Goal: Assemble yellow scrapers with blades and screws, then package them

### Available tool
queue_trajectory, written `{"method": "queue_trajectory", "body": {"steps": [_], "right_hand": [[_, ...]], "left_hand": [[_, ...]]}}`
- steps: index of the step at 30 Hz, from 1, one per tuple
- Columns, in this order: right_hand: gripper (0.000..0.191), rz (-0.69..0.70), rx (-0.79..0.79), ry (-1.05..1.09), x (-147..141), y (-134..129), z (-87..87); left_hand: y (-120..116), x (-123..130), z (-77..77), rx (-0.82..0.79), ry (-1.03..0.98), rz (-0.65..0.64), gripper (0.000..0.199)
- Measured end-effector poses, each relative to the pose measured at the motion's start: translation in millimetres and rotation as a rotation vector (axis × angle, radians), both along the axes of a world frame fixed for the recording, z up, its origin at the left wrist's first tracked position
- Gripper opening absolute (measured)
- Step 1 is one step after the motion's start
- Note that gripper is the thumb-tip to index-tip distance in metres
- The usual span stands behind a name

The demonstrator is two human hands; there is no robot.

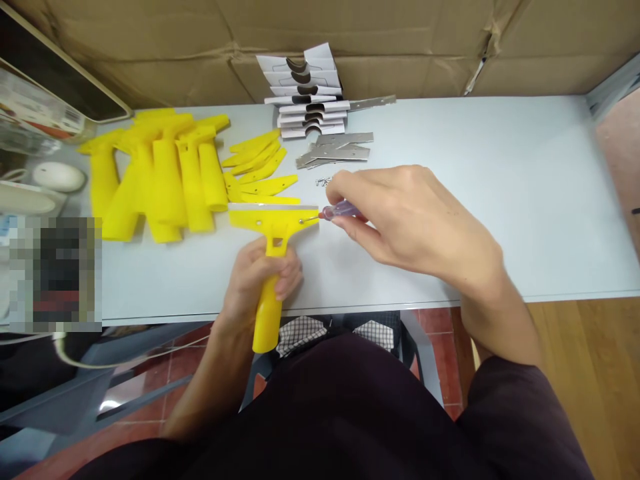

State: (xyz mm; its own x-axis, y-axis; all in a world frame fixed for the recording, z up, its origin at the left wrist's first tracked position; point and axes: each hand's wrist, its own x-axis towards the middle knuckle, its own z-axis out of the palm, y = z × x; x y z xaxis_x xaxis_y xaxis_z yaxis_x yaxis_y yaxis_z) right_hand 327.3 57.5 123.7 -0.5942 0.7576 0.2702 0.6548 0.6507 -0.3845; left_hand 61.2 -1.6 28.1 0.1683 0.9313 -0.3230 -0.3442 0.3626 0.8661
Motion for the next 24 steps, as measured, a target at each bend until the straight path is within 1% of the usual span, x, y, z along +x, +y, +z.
{"method": "queue_trajectory", "body": {"steps": [5,8,11,14,17,19,21,22,24], "right_hand": [[0.028,-0.087,0.066,-0.036,-0.5,2.8,-4.8],[0.024,-0.04,0.007,-0.017,-1.1,0.5,-4.1],[0.026,0.031,-0.041,0.035,-2.1,-1.6,-2.8],[0.019,-0.013,-0.002,0.004,-3.5,-0.6,-3.5],[0.021,-0.059,0.01,-0.032,-3.9,1.6,-4.4],[0.021,-0.008,-0.026,0.004,-3.4,1.4,-4.3],[0.026,0.053,-0.07,0.048,-2.7,-0.3,-4.0],[0.027,0.069,-0.077,0.066,-2.5,-1.3,-4.1],[0.023,0.058,-0.065,0.083,-2.9,-3.0,-4.9]], "left_hand": [[-0.6,0.1,-0.3,0.013,0.006,0.002,0.02],[-0.8,0.6,-1.0,0.006,-0.007,0.005,0.02],[-0.4,1.0,-2.1,-0.014,-0.022,0.024,0.02],[-0.1,0.6,-2.8,-0.015,-0.034,0.039,0.02],[-0.1,-0.5,-2.2,-0.006,-0.032,0.016,0.019],[0.1,-0.9,-1.5,-0.004,-0.033,0.003,0.019],[0.4,-0.7,-1.0,0.001,-0.037,0.004,0.019],[0.6,-0.5,-1.0,0.004,-0.038,0.007,0.019],[0.6,-0.3,-1.3,0.009,-0.035,0.006,0.019]]}}
